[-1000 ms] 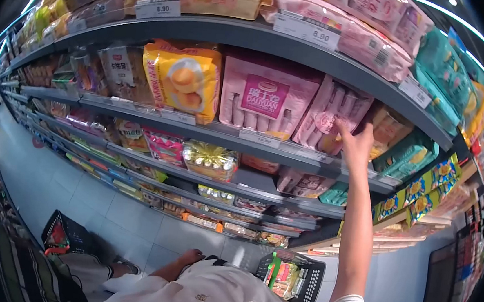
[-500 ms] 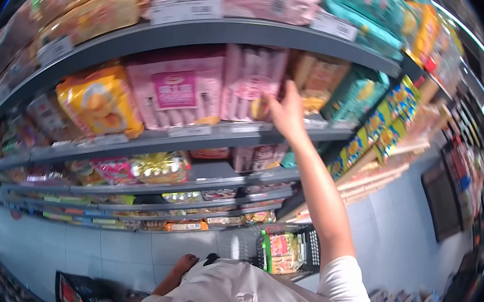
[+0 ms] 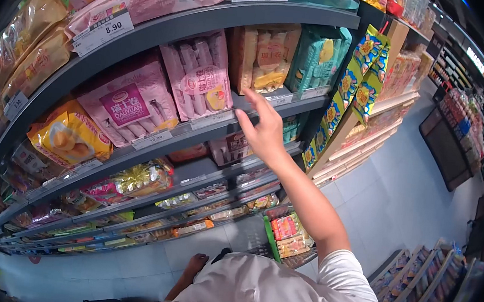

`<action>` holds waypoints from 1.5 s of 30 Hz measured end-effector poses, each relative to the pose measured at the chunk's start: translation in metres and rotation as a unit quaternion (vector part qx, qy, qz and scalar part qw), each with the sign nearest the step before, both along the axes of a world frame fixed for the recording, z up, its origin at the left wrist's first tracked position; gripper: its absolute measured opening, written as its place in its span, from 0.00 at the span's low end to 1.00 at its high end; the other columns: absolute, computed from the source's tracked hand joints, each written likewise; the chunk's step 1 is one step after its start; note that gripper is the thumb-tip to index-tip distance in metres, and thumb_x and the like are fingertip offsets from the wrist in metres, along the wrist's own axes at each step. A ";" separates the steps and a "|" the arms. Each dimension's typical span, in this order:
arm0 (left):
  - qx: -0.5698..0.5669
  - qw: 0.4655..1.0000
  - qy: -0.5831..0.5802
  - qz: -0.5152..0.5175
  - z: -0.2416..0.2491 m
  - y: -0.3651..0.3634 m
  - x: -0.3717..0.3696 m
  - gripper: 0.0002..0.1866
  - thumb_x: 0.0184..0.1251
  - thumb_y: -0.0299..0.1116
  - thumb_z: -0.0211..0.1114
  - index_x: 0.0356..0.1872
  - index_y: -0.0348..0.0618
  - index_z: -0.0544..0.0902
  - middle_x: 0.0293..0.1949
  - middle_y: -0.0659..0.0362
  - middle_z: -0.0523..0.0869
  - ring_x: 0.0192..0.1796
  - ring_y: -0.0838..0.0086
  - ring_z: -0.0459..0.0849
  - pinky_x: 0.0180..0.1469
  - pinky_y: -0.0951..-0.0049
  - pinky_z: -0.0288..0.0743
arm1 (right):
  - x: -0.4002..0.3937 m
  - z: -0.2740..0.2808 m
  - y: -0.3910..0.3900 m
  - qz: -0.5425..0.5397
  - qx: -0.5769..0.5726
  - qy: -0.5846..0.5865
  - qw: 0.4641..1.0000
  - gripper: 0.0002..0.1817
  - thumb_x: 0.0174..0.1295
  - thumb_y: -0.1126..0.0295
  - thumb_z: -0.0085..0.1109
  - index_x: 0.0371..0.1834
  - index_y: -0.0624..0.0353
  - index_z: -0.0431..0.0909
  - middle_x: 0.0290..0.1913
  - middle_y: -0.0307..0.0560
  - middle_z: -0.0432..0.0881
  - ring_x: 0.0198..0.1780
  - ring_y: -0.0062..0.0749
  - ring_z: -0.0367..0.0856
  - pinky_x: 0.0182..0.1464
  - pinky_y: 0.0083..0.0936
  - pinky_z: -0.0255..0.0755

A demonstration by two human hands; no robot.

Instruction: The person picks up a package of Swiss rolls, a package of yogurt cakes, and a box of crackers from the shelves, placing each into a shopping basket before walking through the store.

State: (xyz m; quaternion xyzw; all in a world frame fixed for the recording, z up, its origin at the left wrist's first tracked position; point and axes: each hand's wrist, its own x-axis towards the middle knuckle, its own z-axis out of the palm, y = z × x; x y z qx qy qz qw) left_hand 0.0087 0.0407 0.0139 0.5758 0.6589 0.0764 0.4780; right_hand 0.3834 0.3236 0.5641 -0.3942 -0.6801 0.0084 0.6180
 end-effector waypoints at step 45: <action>-0.042 0.996 0.072 -0.006 0.081 -0.116 0.080 0.27 0.80 0.49 0.70 0.66 0.36 0.87 0.58 0.43 0.93 0.59 0.56 0.92 0.64 0.60 0.84 | 0.066 -0.486 -0.266 -0.110 -0.602 0.046 0.789 0.31 0.65 0.59 0.73 0.69 0.59 0.79 0.46 0.70 0.91 0.50 0.71 0.90 0.55 0.60 0.82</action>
